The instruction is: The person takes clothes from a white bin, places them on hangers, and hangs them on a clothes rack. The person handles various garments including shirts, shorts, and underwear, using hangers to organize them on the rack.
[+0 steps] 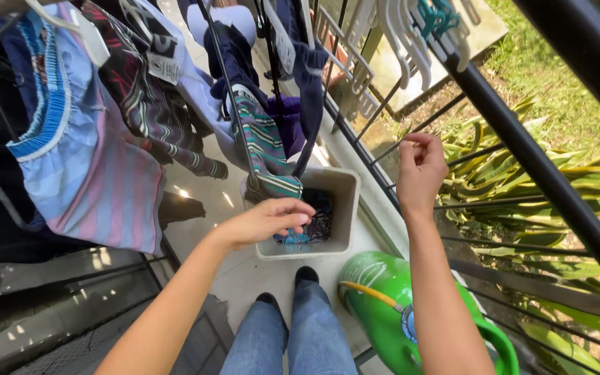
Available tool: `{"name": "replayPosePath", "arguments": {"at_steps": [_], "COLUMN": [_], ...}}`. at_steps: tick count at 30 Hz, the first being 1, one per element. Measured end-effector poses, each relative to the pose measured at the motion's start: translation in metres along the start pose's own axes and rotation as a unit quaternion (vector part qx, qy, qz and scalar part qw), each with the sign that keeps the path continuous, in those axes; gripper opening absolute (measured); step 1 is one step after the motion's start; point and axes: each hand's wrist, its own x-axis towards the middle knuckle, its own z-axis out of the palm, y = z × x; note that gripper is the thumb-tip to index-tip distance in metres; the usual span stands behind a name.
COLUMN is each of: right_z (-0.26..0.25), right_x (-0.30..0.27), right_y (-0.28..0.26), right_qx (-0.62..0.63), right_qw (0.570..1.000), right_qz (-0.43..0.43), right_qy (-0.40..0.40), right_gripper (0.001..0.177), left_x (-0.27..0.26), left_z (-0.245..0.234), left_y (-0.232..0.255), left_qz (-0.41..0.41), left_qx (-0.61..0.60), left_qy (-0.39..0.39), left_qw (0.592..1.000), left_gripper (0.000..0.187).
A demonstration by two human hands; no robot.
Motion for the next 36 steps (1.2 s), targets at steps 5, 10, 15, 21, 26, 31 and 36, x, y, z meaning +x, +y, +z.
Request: {"name": "replayPosePath", "arguments": {"at_steps": [5,10,15,21,26,31,36], "right_z": [0.012,0.054,0.115,0.185,0.235,0.266,0.283], "right_x": [-0.049,-0.11,-0.156,-0.171,-0.164,-0.136,-0.099], "right_y": [0.115,0.187,0.26,0.359,0.451,0.445,0.436], "right_qx": [-0.04,-0.105,-0.186,-0.281,-0.341,-0.328,-0.499], "right_qw": [0.991,0.963,0.911,0.845,0.794,0.725,0.692], "right_qz": [0.123,0.232,0.246,0.194,0.246,0.413,0.22], "right_qy": [-0.016,-0.089,-0.274,-0.411,-0.44,-0.444,-0.473], "right_gripper": [0.01,0.019,0.028,0.03,0.027,0.029,0.05], "left_x": [0.03,0.065,0.093,0.089,0.124,0.122,0.119], "left_z": [-0.015,-0.018,-0.021,-0.02,-0.028,-0.038,-0.032], "left_y": [-0.104,-0.206,-0.303,-0.282,-0.415,-0.507,-0.627], "left_qz": [-0.125,-0.146,-0.198,-0.136,-0.12,0.212,0.152], "left_qx": [0.154,0.301,0.46,0.442,0.514,0.7,0.696], "left_qy": [0.052,0.067,0.091,0.181,0.174,0.306,0.297], "left_qw": [0.979,0.94,0.861,0.868,0.831,0.61,0.636], "left_gripper": [0.039,0.043,0.048,0.054,0.034,0.011,0.006]}}
